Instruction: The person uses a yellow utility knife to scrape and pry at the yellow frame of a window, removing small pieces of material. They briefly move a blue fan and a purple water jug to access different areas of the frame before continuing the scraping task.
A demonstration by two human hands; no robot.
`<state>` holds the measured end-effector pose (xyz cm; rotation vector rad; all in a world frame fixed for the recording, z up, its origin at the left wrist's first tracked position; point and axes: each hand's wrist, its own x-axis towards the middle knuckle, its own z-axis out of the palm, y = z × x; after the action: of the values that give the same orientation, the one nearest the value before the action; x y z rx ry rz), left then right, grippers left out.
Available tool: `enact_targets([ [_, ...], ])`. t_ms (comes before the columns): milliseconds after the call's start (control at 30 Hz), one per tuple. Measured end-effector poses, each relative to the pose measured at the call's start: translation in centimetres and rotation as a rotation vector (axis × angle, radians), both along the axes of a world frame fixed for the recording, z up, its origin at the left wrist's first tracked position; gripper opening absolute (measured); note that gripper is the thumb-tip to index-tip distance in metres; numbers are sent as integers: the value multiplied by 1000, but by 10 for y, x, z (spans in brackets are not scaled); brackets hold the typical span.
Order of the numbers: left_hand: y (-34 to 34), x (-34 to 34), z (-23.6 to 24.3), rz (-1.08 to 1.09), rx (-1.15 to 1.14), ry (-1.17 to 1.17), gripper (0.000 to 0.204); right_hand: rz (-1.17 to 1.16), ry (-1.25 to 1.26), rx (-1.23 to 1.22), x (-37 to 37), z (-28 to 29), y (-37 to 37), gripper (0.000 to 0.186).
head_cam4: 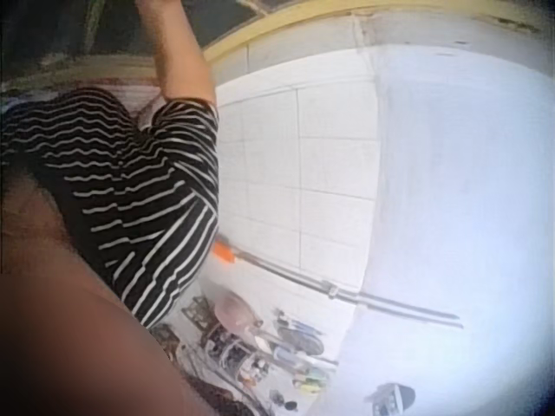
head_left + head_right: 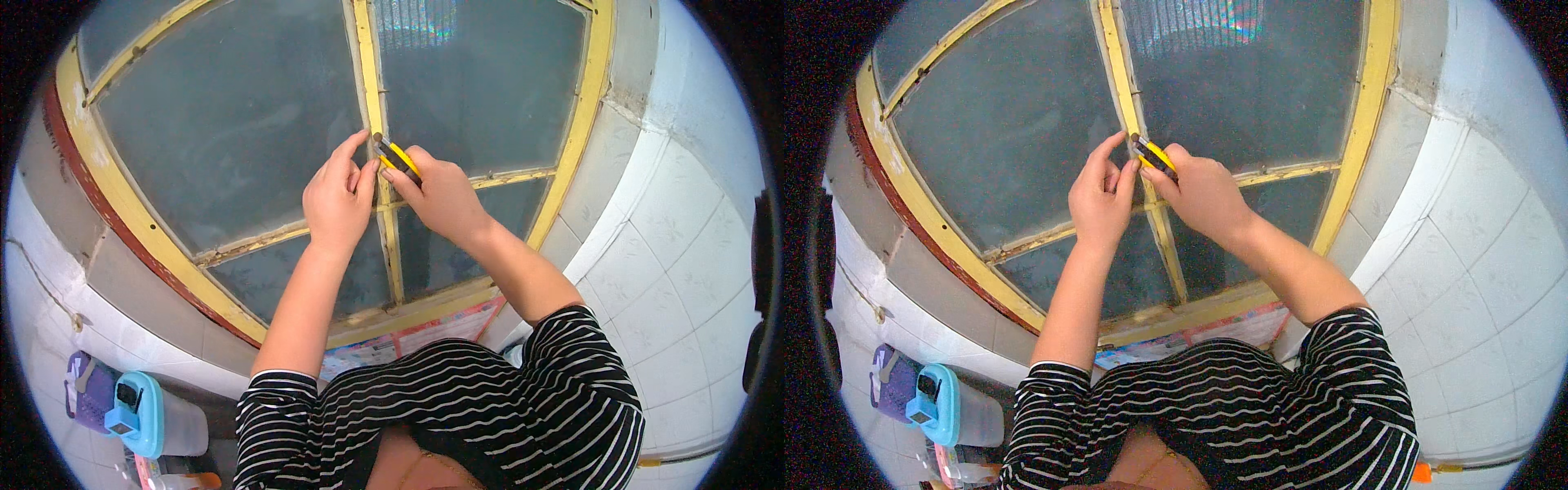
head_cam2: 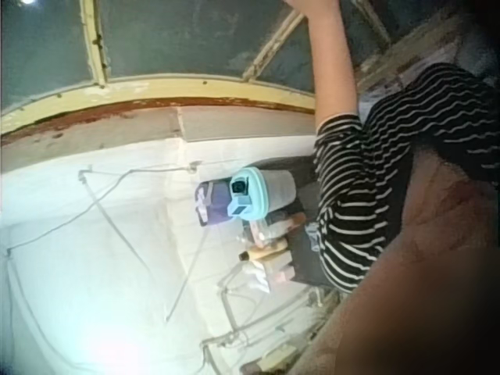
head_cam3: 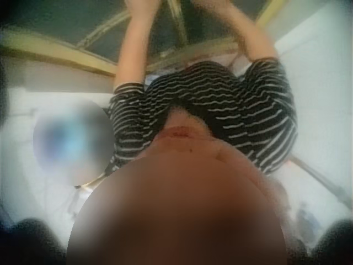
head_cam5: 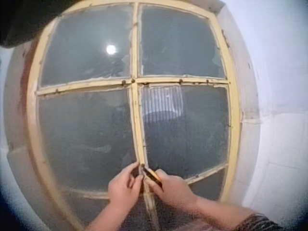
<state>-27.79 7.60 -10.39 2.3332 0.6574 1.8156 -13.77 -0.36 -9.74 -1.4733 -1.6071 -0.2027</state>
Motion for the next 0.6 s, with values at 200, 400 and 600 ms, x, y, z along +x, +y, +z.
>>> enact_targets([
  [200,-3,1,0,14,9,13,38,-92,-10,37,-4,-13,9,35],
  [400,-6,-1,2,14,-1,7,39,68,96,97,-4,-11,7,36],
  [600,-9,-1,3,-12,-47,-1,38,166,258,-41,0,-7,7,36],
])
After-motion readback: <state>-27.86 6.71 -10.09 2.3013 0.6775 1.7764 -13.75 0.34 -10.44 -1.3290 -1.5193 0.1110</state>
